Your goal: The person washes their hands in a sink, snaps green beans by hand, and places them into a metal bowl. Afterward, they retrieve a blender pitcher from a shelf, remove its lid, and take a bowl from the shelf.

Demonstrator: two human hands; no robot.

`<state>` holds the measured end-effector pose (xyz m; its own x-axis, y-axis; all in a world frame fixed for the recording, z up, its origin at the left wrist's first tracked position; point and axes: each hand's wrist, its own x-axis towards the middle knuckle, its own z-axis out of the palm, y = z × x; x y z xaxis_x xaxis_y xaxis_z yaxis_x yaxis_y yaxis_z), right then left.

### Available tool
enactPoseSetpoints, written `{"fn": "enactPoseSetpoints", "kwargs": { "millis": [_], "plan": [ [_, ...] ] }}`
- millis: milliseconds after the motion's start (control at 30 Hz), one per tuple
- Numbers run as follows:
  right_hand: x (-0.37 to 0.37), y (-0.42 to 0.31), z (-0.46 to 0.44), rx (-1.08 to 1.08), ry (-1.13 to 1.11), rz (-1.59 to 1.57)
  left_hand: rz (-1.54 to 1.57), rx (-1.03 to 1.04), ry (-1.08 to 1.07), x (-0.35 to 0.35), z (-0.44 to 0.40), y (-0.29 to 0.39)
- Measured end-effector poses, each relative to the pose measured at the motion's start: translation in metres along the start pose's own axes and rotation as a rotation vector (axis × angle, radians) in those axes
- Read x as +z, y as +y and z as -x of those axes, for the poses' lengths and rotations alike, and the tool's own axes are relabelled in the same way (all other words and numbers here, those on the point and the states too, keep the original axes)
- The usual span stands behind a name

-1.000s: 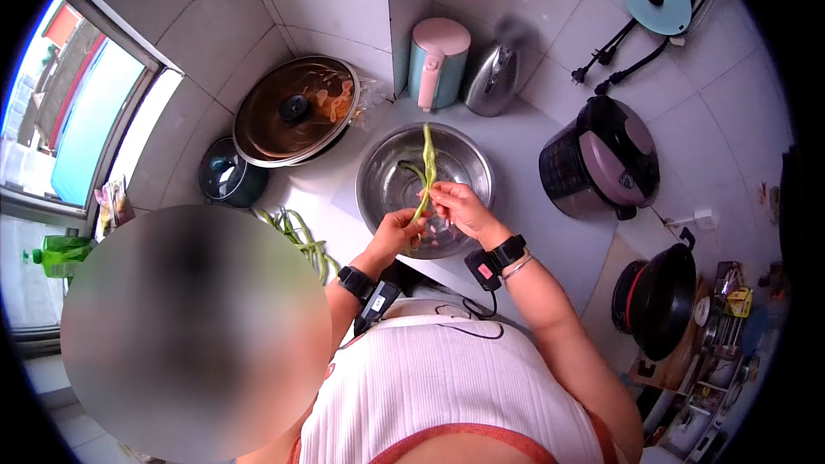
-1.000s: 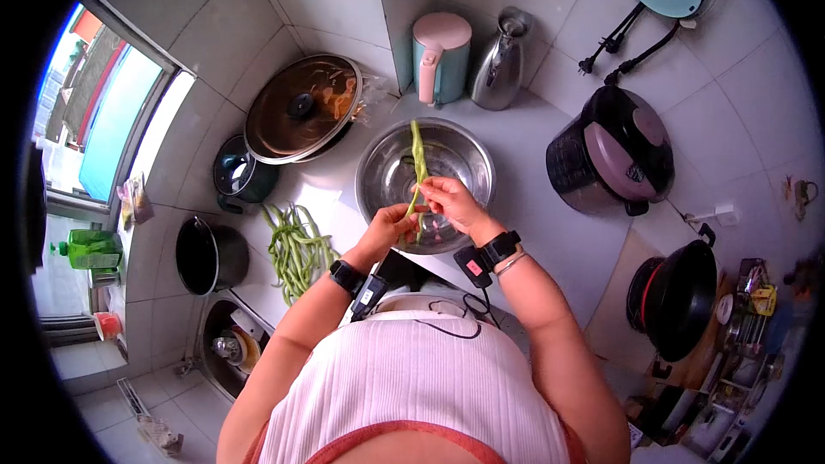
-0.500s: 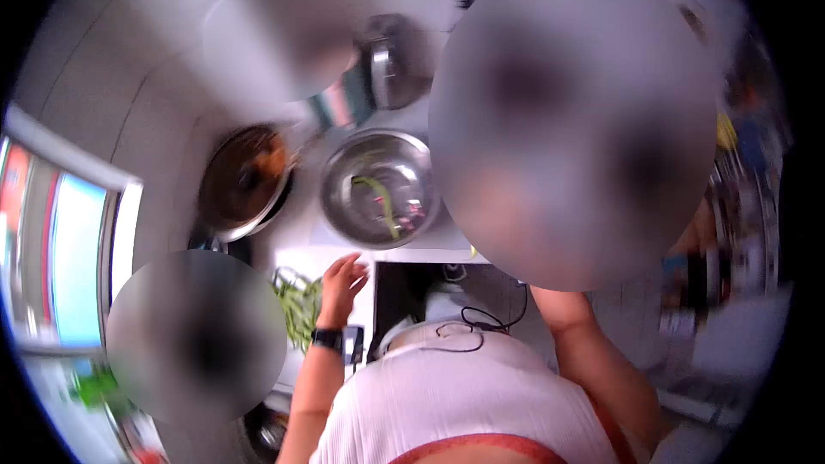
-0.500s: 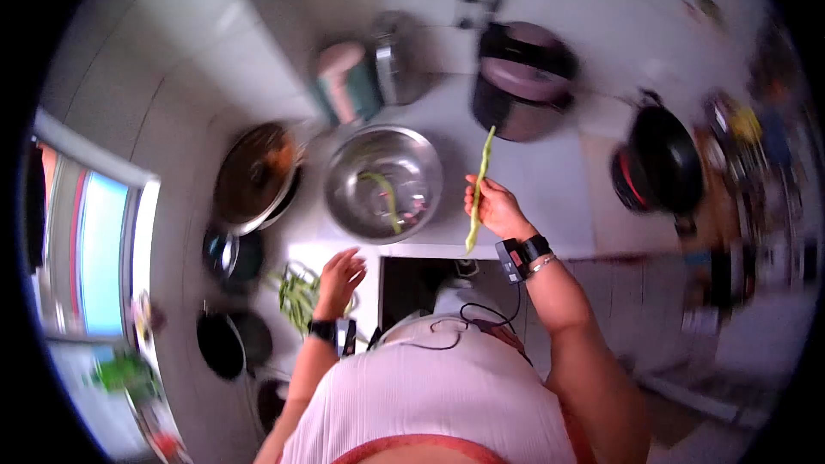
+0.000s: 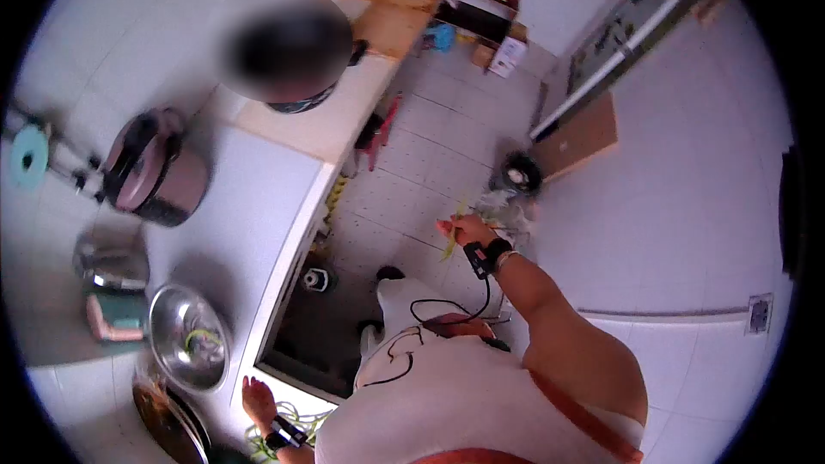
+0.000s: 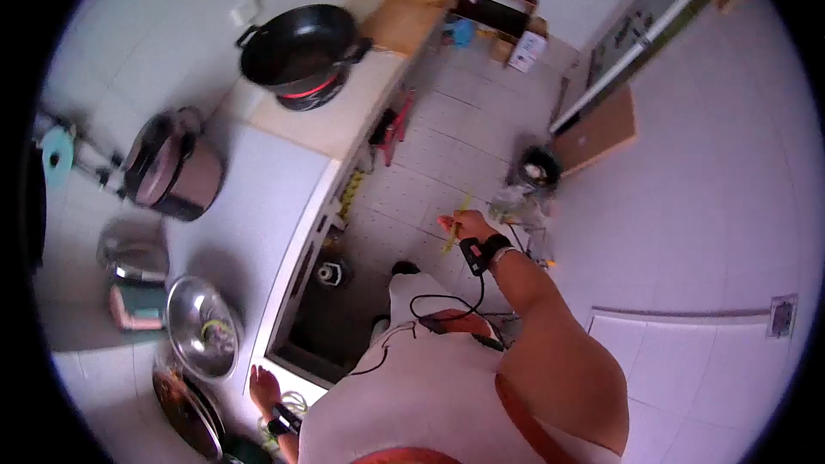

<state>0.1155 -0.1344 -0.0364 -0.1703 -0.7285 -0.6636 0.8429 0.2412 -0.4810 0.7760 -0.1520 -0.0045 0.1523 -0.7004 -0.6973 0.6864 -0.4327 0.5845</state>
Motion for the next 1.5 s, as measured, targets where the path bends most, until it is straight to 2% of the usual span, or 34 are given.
{"fn": "enactPoseSetpoints", "kwargs": {
  "millis": [33,100,133,167,233,267,300,367,400,500,533,567,600,633,667,700,767,800,833,900,933,1000,1067,1100,1167,1200,1267,1300,1367,1400,1433,1467,1500],
  "plan": [
    [-0.031,-0.001,0.002,-0.019,0.021,-0.026,-0.061,0.013,0.032,0.005,-0.009,0.004],
    [-0.086,-0.016,0.01,-0.054,0.089,-0.065,-0.343,0.156,-0.062,0.013,-0.027,0.002],
    [-0.107,-0.023,0.013,-0.223,0.126,0.014,-0.132,0.064,0.103,0.04,-0.017,0.003],
    [-0.131,-0.036,0.013,-0.22,0.137,-0.001,-0.26,0.182,0.073,0.042,-0.024,-0.003],
    [-0.18,-0.075,0.009,-0.258,0.231,0.166,-0.324,0.099,-0.016,0.06,-0.027,-0.009],
    [-0.197,-0.091,0.008,-0.256,0.238,0.161,-0.33,0.105,0.131,0.075,-0.027,-0.017],
    [-0.217,-0.111,0.003,-0.303,0.286,0.347,-0.365,0.121,0.172,0.078,-0.034,-0.027],
    [-0.251,-0.156,-0.004,-0.391,0.374,0.735,-0.559,-0.086,0.178,0.108,-0.018,-0.038],
    [-0.268,-0.179,-0.01,-0.429,0.41,0.931,-0.537,0.087,0.234,0.124,-0.008,-0.061],
    [-0.308,-0.244,-0.019,-0.546,0.426,1.178,-0.529,0.095,0.292,0.149,0.003,-0.089],
    [-0.319,-0.266,-0.022,-0.676,0.412,1.513,-0.754,-0.072,0.196,0.162,0.011,-0.086],
    [-0.338,-0.282,-0.03,-0.8,0.384,1.849,-0.771,-0.069,0.205,0.162,0.004,-0.089],
    [-0.354,-0.299,-0.044,-0.786,0.377,1.841,-0.802,-0.04,0.197,0.16,-0.001,-0.096],
    [-0.366,-0.316,-0.06,-0.404,0.607,1.347,-0.828,-0.012,0.19,0.175,0.004,-0.108],
    [-0.378,-0.325,-0.073,-0.036,0.774,0.826,-0.821,0.077,0.084,0.201,0.019,-0.121],
    [-0.391,-0.332,-0.08,-0.024,0.768,0.828,-0.826,0.076,0.096,0.204,0.02,-0.127],
    [-0.406,-0.345,-0.09,-0.124,0.722,0.465,-0.878,0.124,0.288,0.215,0.014,-0.126],
    [-0.439,-0.346,-0.11,-0.119,0.721,0.464,-0.802,0.003,0.264,0.212,0.006,-0.115],
    [-0.494,-0.34,-0.139,-0.129,0.799,0.76,-0.621,-0.216,0.002,0.234,0.018,-0.111],
    [-0.554,-0.334,-0.165,-0.132,0.87,1.055,-0.865,0.002,0.18,0.238,0.009,-0.107],
    [-0.57,-0.33,-0.169,-0.195,0.817,1.289,-0.974,-0.167,-0.059,0.23,-0.006,-0.088],
    [-0.596,-0.325,-0.182,-0.258,0.749,1.519,-1.053,-0.137,-0.007,0.243,-0.01,-0.093],
    [-0.608,-0.328,-0.191,-0.235,0.847,1.138,-1.199,-0.071,0.088,0.264,-0.016,-0.099],
    [-0.609,-0.33,-0.192,-0.228,0.877,1.008,-1.203,-0.071,0.091,0.274,-0.015,-0.107],
    [-0.571,-0.352,-0.17,-0.134,0.816,1.693,-1.046,0.263,0.248,0.288,-0.008,-0.13],
    [-0.557,-0.356,-0.163,-0.12,0.814,1.693,-1.056,0.257,0.253,0.303,-0.004,-0.136],
    [-0.535,-0.364,-0.158,0.089,0.791,1.978,-1.328,0.117,0.115,0.332,0.001,-0.145],
    [-0.529,-0.365,-0.157,0.096,0.79,1.975,-1.334,0.115,0.116,0.343,0.002,-0.152],
    [-0.521,-0.365,-0.157,-0.057,1.047,2.0,-1.055,-0.005,0.206,0.362,0.003,-0.162],
    [-0.507,-0.37,-0.156,-0.055,1.046,2.002,-1.056,-0.006,0.208,0.367,0.0,-0.164],
    [-0.493,-0.375,-0.156,-0.165,0.985,1.089,-1.103,0.013,0.248,0.369,-0.002,-0.167],
    [-0.476,-0.381,-0.155,-0.357,1.025,0.18,-1.147,0.031,0.29,0.369,-0.003,-0.17],
    [-0.468,-0.389,-0.161,-0.418,1.053,0.039,-1.142,0.028,0.299,0.371,-0.002,-0.171]
  ]
}}
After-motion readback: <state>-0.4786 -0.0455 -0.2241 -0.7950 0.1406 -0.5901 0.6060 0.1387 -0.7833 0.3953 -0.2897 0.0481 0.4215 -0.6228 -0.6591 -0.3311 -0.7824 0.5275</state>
